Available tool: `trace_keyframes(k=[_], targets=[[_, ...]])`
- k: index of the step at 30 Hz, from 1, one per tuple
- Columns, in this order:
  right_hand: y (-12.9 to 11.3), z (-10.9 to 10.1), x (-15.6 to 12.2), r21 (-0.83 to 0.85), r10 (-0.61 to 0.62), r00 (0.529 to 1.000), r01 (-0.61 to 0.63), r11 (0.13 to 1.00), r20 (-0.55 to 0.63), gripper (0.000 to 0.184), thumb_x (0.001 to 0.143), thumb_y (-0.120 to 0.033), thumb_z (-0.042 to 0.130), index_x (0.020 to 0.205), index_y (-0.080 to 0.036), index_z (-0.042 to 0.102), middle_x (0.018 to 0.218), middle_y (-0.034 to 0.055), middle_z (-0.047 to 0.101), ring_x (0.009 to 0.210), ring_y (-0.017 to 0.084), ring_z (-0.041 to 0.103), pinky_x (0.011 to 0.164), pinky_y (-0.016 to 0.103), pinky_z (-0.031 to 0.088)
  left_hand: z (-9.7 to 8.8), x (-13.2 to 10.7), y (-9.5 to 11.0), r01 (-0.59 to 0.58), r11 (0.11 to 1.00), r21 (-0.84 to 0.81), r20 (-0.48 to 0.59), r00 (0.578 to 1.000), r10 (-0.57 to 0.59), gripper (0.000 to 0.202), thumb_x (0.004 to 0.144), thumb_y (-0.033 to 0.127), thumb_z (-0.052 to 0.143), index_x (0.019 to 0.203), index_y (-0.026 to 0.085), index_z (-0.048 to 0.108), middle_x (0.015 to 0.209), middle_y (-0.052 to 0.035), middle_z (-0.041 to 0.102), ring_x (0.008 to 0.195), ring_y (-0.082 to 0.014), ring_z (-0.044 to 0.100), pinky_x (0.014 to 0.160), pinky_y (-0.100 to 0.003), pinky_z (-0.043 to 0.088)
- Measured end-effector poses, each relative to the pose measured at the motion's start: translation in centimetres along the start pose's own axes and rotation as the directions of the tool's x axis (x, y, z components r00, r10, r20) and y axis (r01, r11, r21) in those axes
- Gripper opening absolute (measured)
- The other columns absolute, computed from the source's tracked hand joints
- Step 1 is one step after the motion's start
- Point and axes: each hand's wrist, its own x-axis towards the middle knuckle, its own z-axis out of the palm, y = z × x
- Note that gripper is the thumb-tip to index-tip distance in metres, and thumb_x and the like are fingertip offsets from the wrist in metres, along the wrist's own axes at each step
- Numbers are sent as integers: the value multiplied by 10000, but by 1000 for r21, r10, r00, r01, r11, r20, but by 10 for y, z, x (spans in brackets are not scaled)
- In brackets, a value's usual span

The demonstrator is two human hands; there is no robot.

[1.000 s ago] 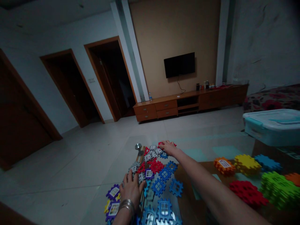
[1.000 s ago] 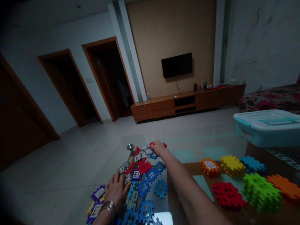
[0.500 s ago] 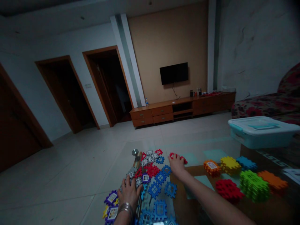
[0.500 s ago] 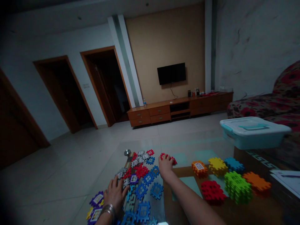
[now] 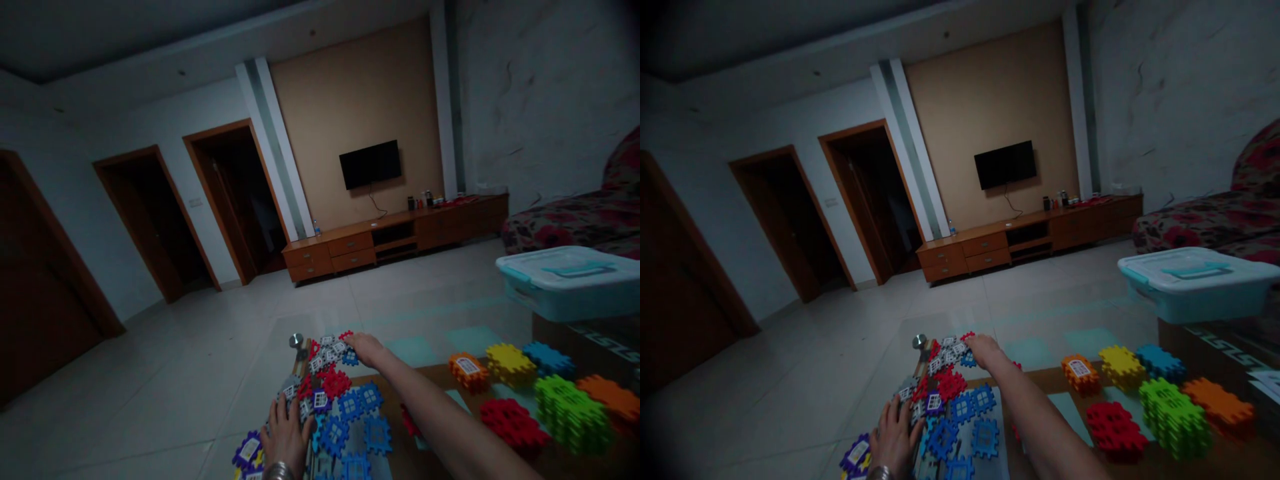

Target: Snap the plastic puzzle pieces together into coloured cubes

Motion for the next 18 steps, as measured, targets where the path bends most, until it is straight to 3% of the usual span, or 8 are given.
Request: trace_keyframes(k=[3, 7, 13, 18], targets=[[7, 3, -17, -13, 156, 988, -156, 988, 17, 286, 944, -187, 436, 1174, -156, 604, 1149, 125, 663, 1045, 251, 619, 888, 444, 467, -3, -1, 0, -19, 1000, 25, -12, 1000, 19, 485, 919, 357, 352, 1381, 233, 434, 1533, -93, 321, 1419, -291, 237, 1076, -523, 294], [12, 0, -69, -15, 275, 961, -274, 961, 30, 409, 893, -119, 409, 1265, -184, 567, 1313, 152, 579, 1178, 311, 544, 911, 484, 445, -16, -6, 4, -73, 996, 48, -29, 997, 75, 497, 903, 299, 380, 1396, 240, 411, 1541, -69, 301, 1421, -272, 242, 1102, -527, 256], [8, 12, -157, 56, 238, 971, -238, 970, 17, 536, 786, -124, 522, 1304, -260, 548, 1401, 56, 520, 1292, 279, 447, 1022, 453, 385, -42, -8, 15, -196, 980, -17, -95, 977, 193, 476, 890, 233, 331, 1330, 228, 511, 1511, -44, 362, 1409, -232, 285, 1155, -476, 195], [13, 41, -196, 155, 211, 977, -204, 967, -29, 633, 669, -113, 574, 1254, -356, 588, 1373, 8, 549, 1274, 282, 477, 1024, 436, 409, -57, 6, 47, -299, 947, -114, -107, 952, 288, 466, 901, 254, 258, 1237, 266, 581, 1354, -28, 569, 1284, -195, 468, 1066, -396, 348]])
